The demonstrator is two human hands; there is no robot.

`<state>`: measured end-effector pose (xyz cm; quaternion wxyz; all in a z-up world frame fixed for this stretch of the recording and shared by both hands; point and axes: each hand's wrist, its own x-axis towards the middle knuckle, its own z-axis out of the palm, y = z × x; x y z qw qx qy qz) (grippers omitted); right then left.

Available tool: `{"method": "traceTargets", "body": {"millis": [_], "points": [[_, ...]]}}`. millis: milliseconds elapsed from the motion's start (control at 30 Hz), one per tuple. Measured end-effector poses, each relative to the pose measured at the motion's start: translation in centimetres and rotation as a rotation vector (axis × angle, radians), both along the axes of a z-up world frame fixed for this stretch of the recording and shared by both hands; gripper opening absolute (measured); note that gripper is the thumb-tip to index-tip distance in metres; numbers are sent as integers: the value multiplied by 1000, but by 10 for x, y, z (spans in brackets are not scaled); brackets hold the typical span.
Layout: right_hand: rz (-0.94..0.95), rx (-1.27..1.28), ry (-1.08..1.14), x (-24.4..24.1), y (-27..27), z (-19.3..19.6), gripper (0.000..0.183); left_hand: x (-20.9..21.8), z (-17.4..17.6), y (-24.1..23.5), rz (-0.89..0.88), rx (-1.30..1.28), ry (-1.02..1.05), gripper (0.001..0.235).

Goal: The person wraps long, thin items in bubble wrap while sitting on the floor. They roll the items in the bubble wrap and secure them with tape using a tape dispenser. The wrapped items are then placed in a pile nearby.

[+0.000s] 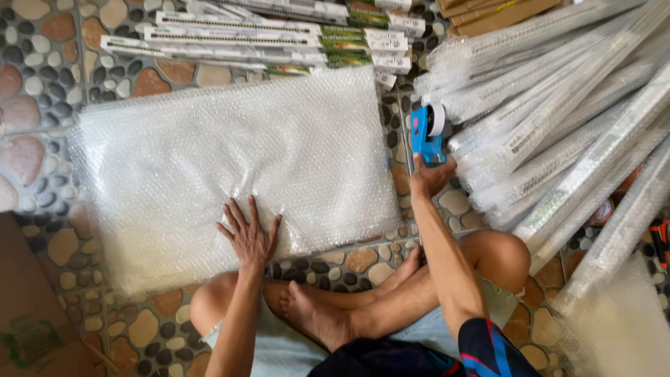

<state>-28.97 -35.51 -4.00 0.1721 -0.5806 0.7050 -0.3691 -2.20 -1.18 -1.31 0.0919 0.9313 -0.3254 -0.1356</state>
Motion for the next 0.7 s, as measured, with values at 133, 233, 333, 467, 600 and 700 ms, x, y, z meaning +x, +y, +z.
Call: {"method": "traceTargets", "body": {"millis": [133, 233, 333, 467, 600, 700], "points": [[102, -409, -106, 62, -4, 28, 63, 1, -9, 1, -57, -57, -76, 91], [550, -457, -112, 128, -58, 75, 29, 1, -20, 2, -126, -78, -113, 92], [765, -565, 197, 193, -136, 74, 29, -5, -25, -4, -159, -52, -158, 92], [904, -3, 546, 233, -208, 41, 85, -19, -34, -14, -178, 10, -269, 94], [1080, -163, 583, 229, -213, 32, 58, -23, -30, -19, -144, -25, -162, 94], [1134, -247, 521, 199, -141, 70, 50, -22, -25, -21, -115, -76, -32, 95]]}}
